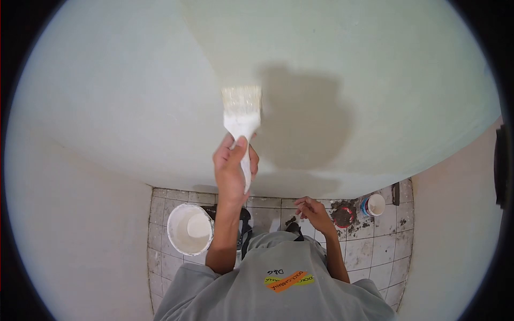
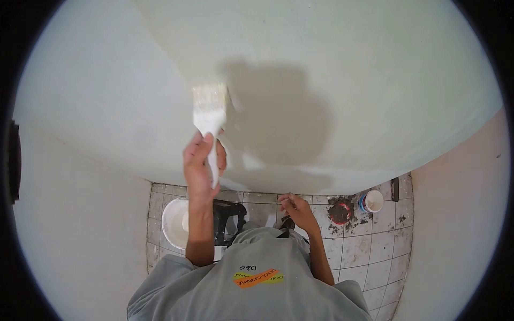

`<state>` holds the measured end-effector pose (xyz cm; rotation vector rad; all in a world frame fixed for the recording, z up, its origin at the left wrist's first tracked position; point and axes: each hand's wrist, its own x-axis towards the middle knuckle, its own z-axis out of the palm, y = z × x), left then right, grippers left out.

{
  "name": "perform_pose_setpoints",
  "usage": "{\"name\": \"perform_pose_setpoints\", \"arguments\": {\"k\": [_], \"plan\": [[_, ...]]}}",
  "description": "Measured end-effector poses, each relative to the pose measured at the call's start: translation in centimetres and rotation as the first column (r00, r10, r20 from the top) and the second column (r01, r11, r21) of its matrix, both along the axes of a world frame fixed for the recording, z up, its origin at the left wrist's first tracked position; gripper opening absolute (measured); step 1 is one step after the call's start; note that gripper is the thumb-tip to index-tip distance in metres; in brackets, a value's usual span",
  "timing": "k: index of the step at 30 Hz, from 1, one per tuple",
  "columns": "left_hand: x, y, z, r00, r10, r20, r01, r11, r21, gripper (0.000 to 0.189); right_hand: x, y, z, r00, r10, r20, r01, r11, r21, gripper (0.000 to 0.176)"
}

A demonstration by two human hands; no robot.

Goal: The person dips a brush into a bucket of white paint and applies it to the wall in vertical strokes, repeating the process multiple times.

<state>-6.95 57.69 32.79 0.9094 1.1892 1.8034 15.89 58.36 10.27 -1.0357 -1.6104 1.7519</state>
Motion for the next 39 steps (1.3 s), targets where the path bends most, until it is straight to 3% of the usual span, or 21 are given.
{"name": "perform_pose_setpoints", "arguments": {"k": [7,9,12,15,19,23,27,34,36,39], "plan": [[-0.7,-2.0,-16.8,0.982,-0.006,0.191,0.063,0.953,-0.295,0.027,0.5,0.0,0.0,1.0,0.003,0.03,-0.003,1.0,-0.002,0.021],[-1.0,-3.0,-19.3,0.973,0.018,0.232,0.076,0.918,-0.389,0.024,0.6,-0.3,0.0,1.0,0.02,0.016,-0.02,1.0,0.007,0.021],[-1.0,-2.2,-18.4,0.977,0.055,0.205,0.036,0.908,-0.416,0.023,0.8,0.0,0.6,0.999,0.037,0.018,-0.038,0.999,0.003,0.02],[-0.9,-1.0,-10.6,0.984,0.053,0.17,0.009,0.938,-0.347,0.023,0.8,-0.3,1.2,0.999,0.042,0.029,-0.042,0.999,0.03,0.019],[0.2,-1.5,-0.4,0.991,-0.021,0.13,0.036,0.993,-0.109,0.026,0.8,-0.2,1.0,0.999,0.034,0.037,-0.035,0.999,0.036,0.018],[0.4,-1.7,2.6,0.997,-0.041,0.07,0.038,0.998,0.043,0.029,0.7,-0.5,0.8,0.996,0.062,0.063,-0.063,0.998,0.013,0.018],[-0.3,-0.5,-1.9,0.991,-0.047,0.124,0.049,0.999,-0.019,0.029,0.8,-0.7,0.5,0.997,0.063,0.053,-0.064,0.998,0.004,0.018],[-0.9,-2.8,-19.3,0.969,0.023,0.248,0.073,0.925,-0.373,0.022,1.2,-0.4,0.7,0.991,0.092,0.092,-0.09,0.996,-0.024,0.018],[-0.8,-3.2,-21.2,0.958,0.065,0.279,0.076,0.88,-0.468,0.021,1.1,-0.3,0.2,0.994,0.079,0.077,-0.079,0.997,-0.007,0.017],[-0.5,-1.8,-16.3,0.982,0.072,0.174,0.003,0.919,-0.395,0.022,1.0,0.3,0.3,0.995,0.081,0.064,-0.083,0.996,0.029,0.017]]}}
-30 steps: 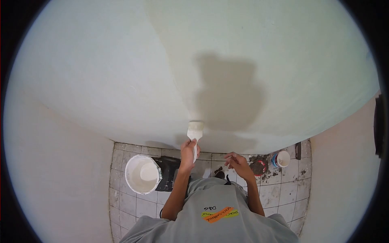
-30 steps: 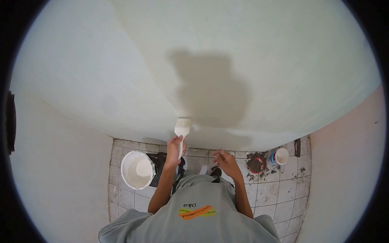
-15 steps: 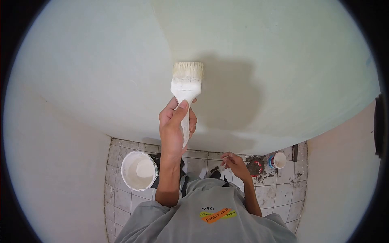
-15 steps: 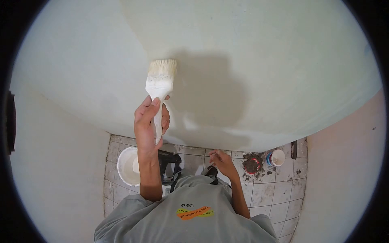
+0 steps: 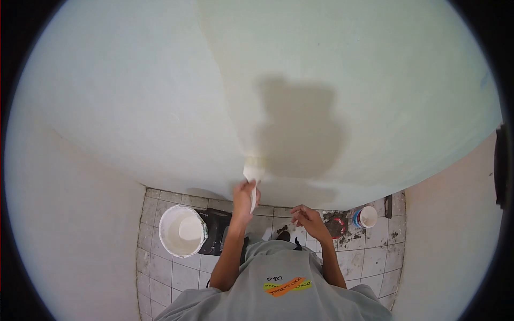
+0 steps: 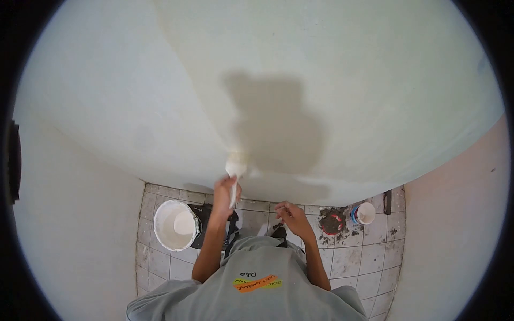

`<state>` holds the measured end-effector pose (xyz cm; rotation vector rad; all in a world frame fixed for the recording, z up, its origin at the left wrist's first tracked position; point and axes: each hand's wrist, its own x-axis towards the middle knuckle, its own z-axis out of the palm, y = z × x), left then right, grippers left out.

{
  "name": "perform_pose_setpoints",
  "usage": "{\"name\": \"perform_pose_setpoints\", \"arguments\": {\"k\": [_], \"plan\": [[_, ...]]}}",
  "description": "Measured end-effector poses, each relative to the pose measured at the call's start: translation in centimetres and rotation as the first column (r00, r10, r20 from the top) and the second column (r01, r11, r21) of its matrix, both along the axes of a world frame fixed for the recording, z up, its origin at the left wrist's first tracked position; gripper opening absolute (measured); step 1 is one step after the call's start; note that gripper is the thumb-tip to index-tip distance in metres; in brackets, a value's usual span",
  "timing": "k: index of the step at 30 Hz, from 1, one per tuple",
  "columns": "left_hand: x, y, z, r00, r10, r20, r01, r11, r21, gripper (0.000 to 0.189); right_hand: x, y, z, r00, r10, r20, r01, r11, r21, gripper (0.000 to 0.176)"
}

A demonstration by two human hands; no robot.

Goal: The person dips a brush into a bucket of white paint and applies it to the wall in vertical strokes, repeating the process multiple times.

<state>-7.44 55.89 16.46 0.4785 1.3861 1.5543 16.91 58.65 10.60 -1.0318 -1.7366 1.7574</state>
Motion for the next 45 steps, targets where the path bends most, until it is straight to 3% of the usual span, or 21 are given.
{"name": "perform_pose_setpoints", "arguments": {"k": [6,10,15,19,21,23,28,31,35,37,39,42,45], "plan": [[1.4,-0.4,16.7,0.997,0.016,-0.07,0.009,0.941,0.339,0.026,-0.2,0.2,0.7,1.0,-0.01,-0.024,0.01,1.0,-0.001,0.017],[1.1,0.4,17.5,0.993,-0.014,-0.115,0.061,0.908,0.414,0.028,0.1,-0.1,-0.3,1.0,-0.02,-0.015,0.02,1.0,0.002,0.017],[1.2,1.5,6.6,0.996,0.0,-0.087,0.024,0.96,0.279,0.026,-0.1,-0.5,-0.1,0.999,-0.046,0.006,0.046,0.999,-0.013,0.018],[1.3,0.2,-6.6,0.999,-0.006,0.049,0.004,0.999,0.054,0.023,0.1,-0.3,0.2,0.999,-0.035,0.015,0.035,0.999,-0.021,0.018],[1.3,0.0,-7.4,0.998,-0.001,0.065,0.002,1.0,-0.016,0.023,0.0,-0.2,0.2,1.0,-0.025,0.004,0.025,1.0,-0.009,0.018],[1.7,-0.1,-4.2,0.997,-0.018,0.075,0.021,0.999,-0.041,0.021,0.0,0.0,0.4,0.999,-0.028,-0.015,0.028,1.0,0.003,0.017],[2.2,0.7,10.2,1.0,-0.01,-0.01,0.012,0.964,0.265,0.027,0.0,-0.1,0.7,1.0,-0.018,-0.011,0.018,1.0,0.012,0.019],[2.5,0.1,14.1,0.998,-0.022,-0.054,0.042,0.912,0.408,0.029,-0.2,-0.7,0.6,0.999,-0.041,0.004,0.041,0.999,-0.008,0.019],[1.8,1.2,11.1,0.998,-0.022,-0.064,0.042,0.941,0.336,0.029,0.0,-1.3,-0.3,0.999,-0.042,0.012,0.042,0.999,-0.026,0.02],[2.0,1.4,6.0,0.997,0.022,-0.07,-0.002,0.962,0.275,0.027,0.1,-1.4,-0.4,0.999,-0.032,0.024,0.032,0.999,-0.022,0.02],[2.4,0.7,0.9,0.999,0.016,0.042,-0.023,0.986,0.165,0.022,0.3,-1.3,-0.1,0.999,-0.039,0.034,0.039,0.999,-0.02,0.019],[2.0,0.3,-8.0,0.994,0.049,0.095,-0.039,0.994,-0.103,0.02,0.5,-1.2,-0.1,0.999,-0.032,0.031,0.033,0.999,-0.02,0.019],[2.0,0.1,-7.3,0.993,0.044,0.109,-0.031,0.992,-0.123,0.021,0.5,-0.9,-0.1,0.999,-0.04,0.018,0.041,0.999,-0.016,0.018]]}}
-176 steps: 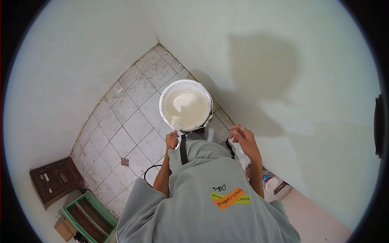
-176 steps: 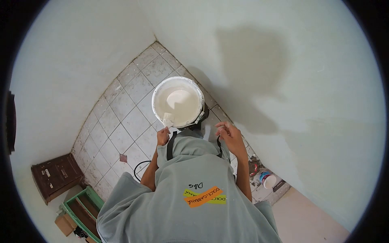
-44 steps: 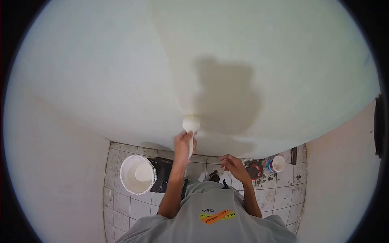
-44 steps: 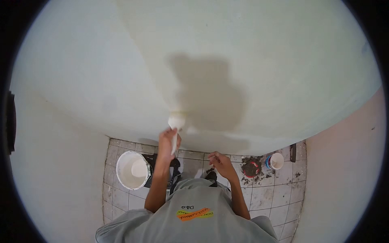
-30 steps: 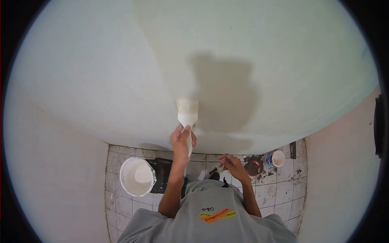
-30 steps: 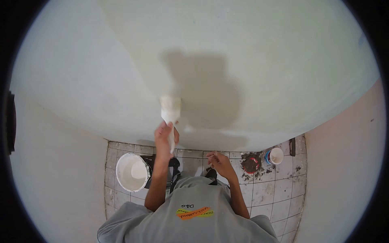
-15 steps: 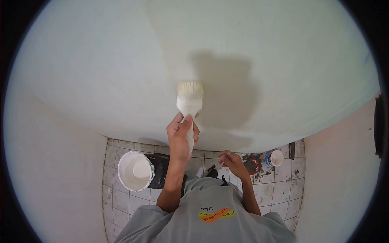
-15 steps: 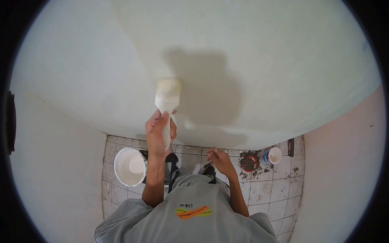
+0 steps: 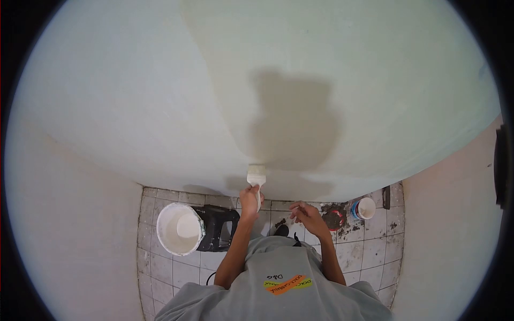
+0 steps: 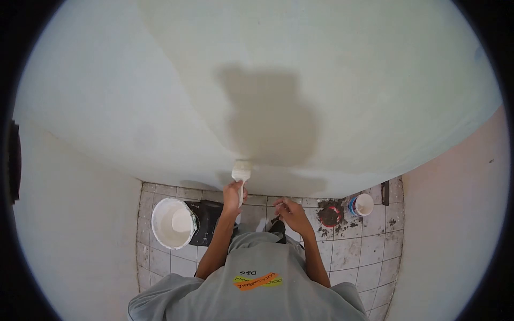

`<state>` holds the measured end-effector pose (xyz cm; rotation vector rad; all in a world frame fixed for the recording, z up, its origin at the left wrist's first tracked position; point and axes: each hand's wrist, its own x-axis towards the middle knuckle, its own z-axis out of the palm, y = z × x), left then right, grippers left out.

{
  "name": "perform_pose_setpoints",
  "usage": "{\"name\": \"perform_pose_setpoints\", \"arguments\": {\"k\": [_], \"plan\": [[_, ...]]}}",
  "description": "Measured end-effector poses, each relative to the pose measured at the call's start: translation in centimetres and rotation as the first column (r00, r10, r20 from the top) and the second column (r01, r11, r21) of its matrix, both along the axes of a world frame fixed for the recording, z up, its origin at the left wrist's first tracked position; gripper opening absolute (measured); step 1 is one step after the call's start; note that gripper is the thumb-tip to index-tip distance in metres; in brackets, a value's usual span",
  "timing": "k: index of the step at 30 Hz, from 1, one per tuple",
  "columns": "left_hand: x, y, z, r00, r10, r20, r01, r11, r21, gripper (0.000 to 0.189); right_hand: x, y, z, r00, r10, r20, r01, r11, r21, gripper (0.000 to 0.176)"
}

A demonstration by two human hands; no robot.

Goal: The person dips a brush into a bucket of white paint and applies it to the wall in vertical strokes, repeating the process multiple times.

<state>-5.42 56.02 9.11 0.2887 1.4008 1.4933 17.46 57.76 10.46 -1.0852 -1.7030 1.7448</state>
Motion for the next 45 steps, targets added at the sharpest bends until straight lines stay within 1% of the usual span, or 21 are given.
{"name": "perform_pose_setpoints", "arguments": {"k": [1,4,6,8,9,12,14,16,18,21,24,25,30,33,36,37,39,42,43,44,45], "plan": [[0.0,0.5,2.0,0.999,0.007,-0.036,-0.004,0.998,0.069,0.022,0.1,0.1,0.0,1.0,-0.009,-0.001,0.009,1.0,0.0,0.018],[0.0,0.7,12.4,0.993,0.042,-0.108,-0.014,0.968,0.249,0.025,0.4,0.3,0.1,1.0,0.001,-0.01,0.0,0.999,0.044,0.018],[0.2,0.2,17.7,0.989,0.049,-0.139,0.007,0.926,0.376,0.027,0.2,0.4,0.6,1.0,-0.003,-0.004,0.003,1.0,0.028,0.018],[0.2,-0.1,20.6,0.982,0.044,-0.182,0.053,0.866,0.496,0.029,0.1,0.2,0.8,1.0,-0.006,0.003,0.006,1.0,0.006,0.019],[-0.3,0.1,20.6,0.98,0.038,-0.196,0.066,0.866,0.496,0.029,-0.1,0.0,1.0,1.0,-0.006,0.008,0.006,1.0,-0.002,0.019],[-1.3,1.3,17.4,0.976,0.04,-0.215,0.073,0.867,0.492,0.028,-0.2,-0.2,0.5,1.0,0.001,0.016,-0.001,1.0,-0.026,0.019],[-1.8,1.9,11.1,0.977,0.063,-0.205,0.045,0.875,0.482,0.029,-0.3,0.0,0.1,1.0,-0.004,0.012,0.004,1.0,-0.027,0.02],[-1.8,1.3,5.1,0.983,0.022,-0.183,0.049,0.925,0.376,0.026,-0.1,0.0,-0.2,1.0,-0.019,0.012,0.02,1.0,-0.02,0.02],[-2.6,0.6,-5.1,0.992,0.069,-0.108,-0.034,0.955,0.293,0.024,-0.2,-0.1,0.1,0.999,-0.01,0.044,0.01,1.0,-0.016,0.02],[-2.8,-1.5,-8.9,0.999,-0.033,0.041,0.03,0.997,0.072,0.022,-0.4,0.2,-0.3,1.0,0.003,0.025,-0.003,1.0,-0.023,0.02],[-2.2,-0.9,-8.3,0.999,-0.039,0.011,0.038,0.997,0.069,0.023,-0.4,0.4,-0.5,1.0,0.008,0.004,-0.008,1.0,0.007,0.02],[-1.9,-0.4,-6.5,0.999,-0.039,0.011,0.038,0.994,0.098,0.024,-0.4,0.3,-0.5,1.0,0.013,0.003,-0.013,1.0,0.018,0.02],[-1.0,-0.1,9.5,0.999,-0.022,-0.043,0.034,0.953,0.301,0.025,-0.6,0.4,0.4,1.0,0.0,0.025,0.0,1.0,0.018,0.02],[-1.3,-1.0,14.4,0.996,0.008,-0.091,0.041,0.856,0.515,0.026,-0.8,0.1,-0.4,1.0,-0.011,0.023,0.011,1.0,0.005,0.019],[-2.4,0.3,13.2,0.995,-0.008,-0.097,0.059,0.848,0.526,0.025,-1.0,-0.3,-0.3,0.999,0.008,0.036,-0.008,1.0,0.002,0.019],[-2.5,0.7,11.4,0.994,0.009,-0.109,0.047,0.863,0.504,0.024,-1.2,-0.2,-0.2,0.999,0.019,0.041,-0.019,1.0,0.006,0.019],[-2.5,1.6,4.7,0.99,0.039,-0.133,0.026,0.89,0.456,0.023,-1.3,-0.2,-0.4,1.0,0.005,0.01,-0.005,1.0,-0.011,0.02],[-2.3,-0.2,-6.6,0.999,0.014,-0.031,-0.007,0.973,0.233,0.02,-1.3,-0.1,-1.0,1.0,-0.018,-0.008,0.017,1.0,-0.012,0.02],[-2.0,-1.0,-9.0,1.0,0.006,-0.008,-0.005,0.988,0.154,0.02,-1.2,-0.1,-1.1,1.0,-0.023,-0.009,0.023,1.0,-0.007,0.02],[-1.8,-1.2,-9.4,1.0,-0.002,0.017,0.0,0.997,0.077,0.02,-1.3,0.0,-0.9,1.0,-0.015,-0.008,0.015,1.0,0.0,0.02],[-1.9,-1.1,-9.7,1.0,-0.011,0.016,0.01,0.997,0.073,0.02,-1.3,0.0,-0.6,1.0,-0.009,-0.005,0.009,1.0,0.009,0.02]]}}
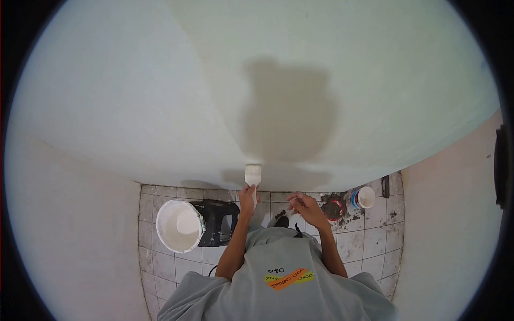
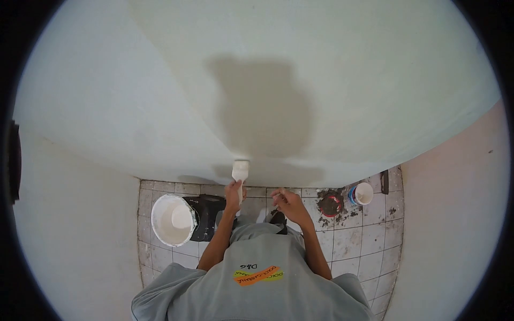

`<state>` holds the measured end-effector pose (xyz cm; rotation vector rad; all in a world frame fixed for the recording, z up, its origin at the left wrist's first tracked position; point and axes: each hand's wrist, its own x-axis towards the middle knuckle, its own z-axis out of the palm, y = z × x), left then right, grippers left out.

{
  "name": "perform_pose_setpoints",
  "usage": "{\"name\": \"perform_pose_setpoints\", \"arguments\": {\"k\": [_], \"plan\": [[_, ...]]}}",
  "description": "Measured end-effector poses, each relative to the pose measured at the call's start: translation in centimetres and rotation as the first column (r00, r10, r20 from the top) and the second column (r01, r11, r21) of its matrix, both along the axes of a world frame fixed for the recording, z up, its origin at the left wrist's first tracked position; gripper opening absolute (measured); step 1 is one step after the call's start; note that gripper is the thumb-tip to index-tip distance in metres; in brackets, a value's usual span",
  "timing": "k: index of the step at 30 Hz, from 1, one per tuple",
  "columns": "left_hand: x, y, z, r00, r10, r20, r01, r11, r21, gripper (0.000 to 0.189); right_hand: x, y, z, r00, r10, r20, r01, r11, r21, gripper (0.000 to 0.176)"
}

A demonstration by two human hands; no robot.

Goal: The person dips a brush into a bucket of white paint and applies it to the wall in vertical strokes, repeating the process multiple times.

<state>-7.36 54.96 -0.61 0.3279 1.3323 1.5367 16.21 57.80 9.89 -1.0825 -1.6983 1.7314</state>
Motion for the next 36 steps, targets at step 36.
{"name": "perform_pose_setpoints", "arguments": {"k": [36], "plan": [[1.4,1.4,18.9,0.995,-0.012,-0.095,0.058,0.866,0.497,0.026,1.9,-0.4,-0.5,0.999,-0.024,0.045,0.025,1.0,-0.013,0.02]]}}
